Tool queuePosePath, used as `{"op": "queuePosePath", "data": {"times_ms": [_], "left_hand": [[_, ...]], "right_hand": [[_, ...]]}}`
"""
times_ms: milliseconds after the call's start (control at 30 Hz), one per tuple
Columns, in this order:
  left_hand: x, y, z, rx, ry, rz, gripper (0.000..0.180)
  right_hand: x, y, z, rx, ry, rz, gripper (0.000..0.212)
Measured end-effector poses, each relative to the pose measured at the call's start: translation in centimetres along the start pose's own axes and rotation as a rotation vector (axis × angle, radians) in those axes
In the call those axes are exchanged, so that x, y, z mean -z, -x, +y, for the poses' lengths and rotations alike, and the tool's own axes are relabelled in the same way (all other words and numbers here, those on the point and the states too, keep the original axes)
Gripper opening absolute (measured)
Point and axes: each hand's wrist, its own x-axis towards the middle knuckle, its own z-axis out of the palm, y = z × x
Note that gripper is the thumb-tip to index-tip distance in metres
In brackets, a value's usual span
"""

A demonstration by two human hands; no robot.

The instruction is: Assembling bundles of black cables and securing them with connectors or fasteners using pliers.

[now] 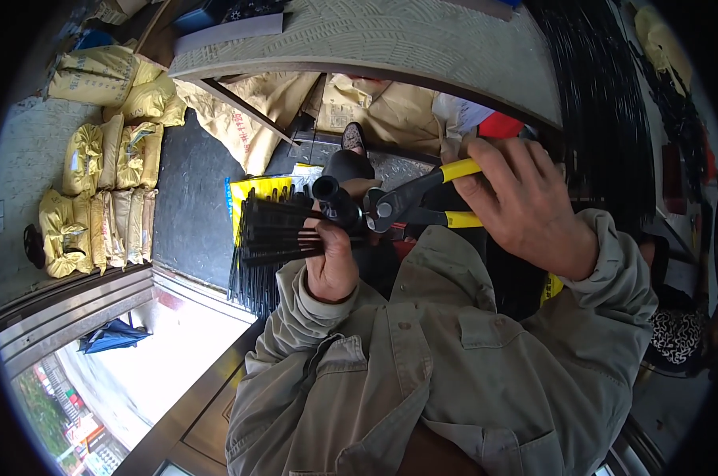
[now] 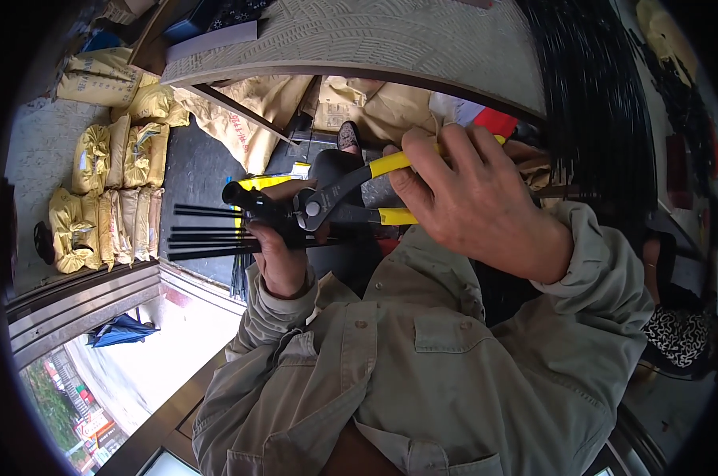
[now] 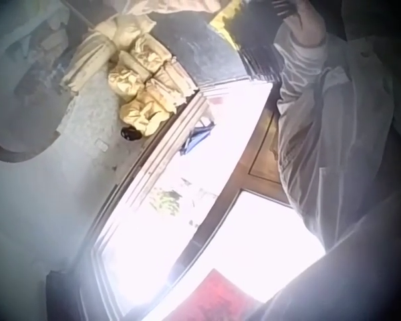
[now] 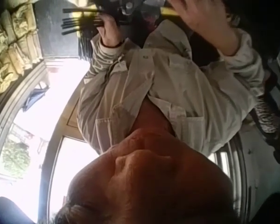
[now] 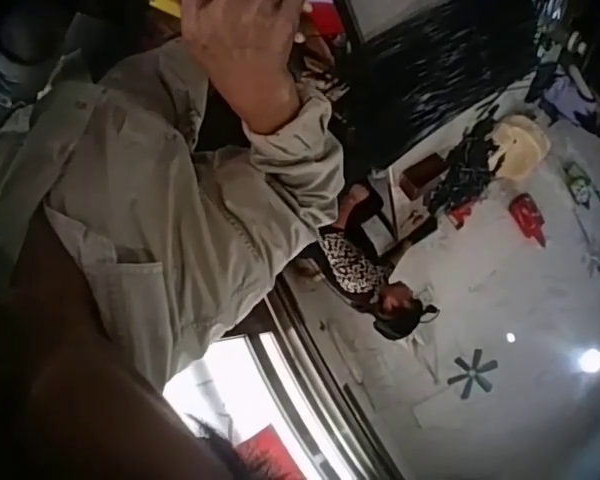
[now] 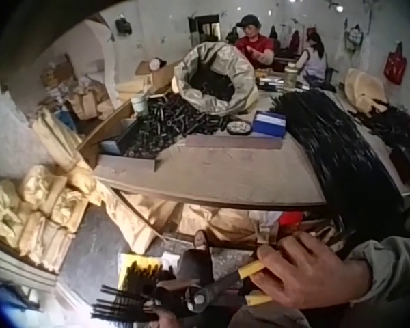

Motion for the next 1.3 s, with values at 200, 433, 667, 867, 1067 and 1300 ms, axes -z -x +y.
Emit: {"op": "queuePosePath", "data": {"times_ms": [200,433,667,867,1067,1300], "left_hand": [[0.1,0.6,-0.5,0.083,-0.090,0.068,0.082],[2.3,0.7,-1.6,0.067,0.119,-0.097,0.082],[1.0,0.9,-1.7,-0.023,0.043,-0.116,0.075],[1.1,0.2,-1.7,-0.063,-0.079,-0.160,0.072],[0.9,-1.8,-3.0,-0.052,0.037,0.150,0.065],[-1.4,-2.0,-2.6,-0.311,-0.119,0.233,0.045]], "right_hand": [[-2.2,0.3,-0.8,0.060,-0.326,-0.142,0.020],[-2.2,0.1,1.4,0.120,-0.992,-0.366,0.019],[1.0,-1.6,3.2,-0.149,-1.565,-0.982,0.014],[0.5,-2.5,3.6,0.007,-1.303,-0.910,0.014],[-3.4,-1.7,4.4,-0.102,-0.961,-0.315,0.025],[-9.6,-2.4,9.2,-0.509,-0.076,0.122,0.040]]}}
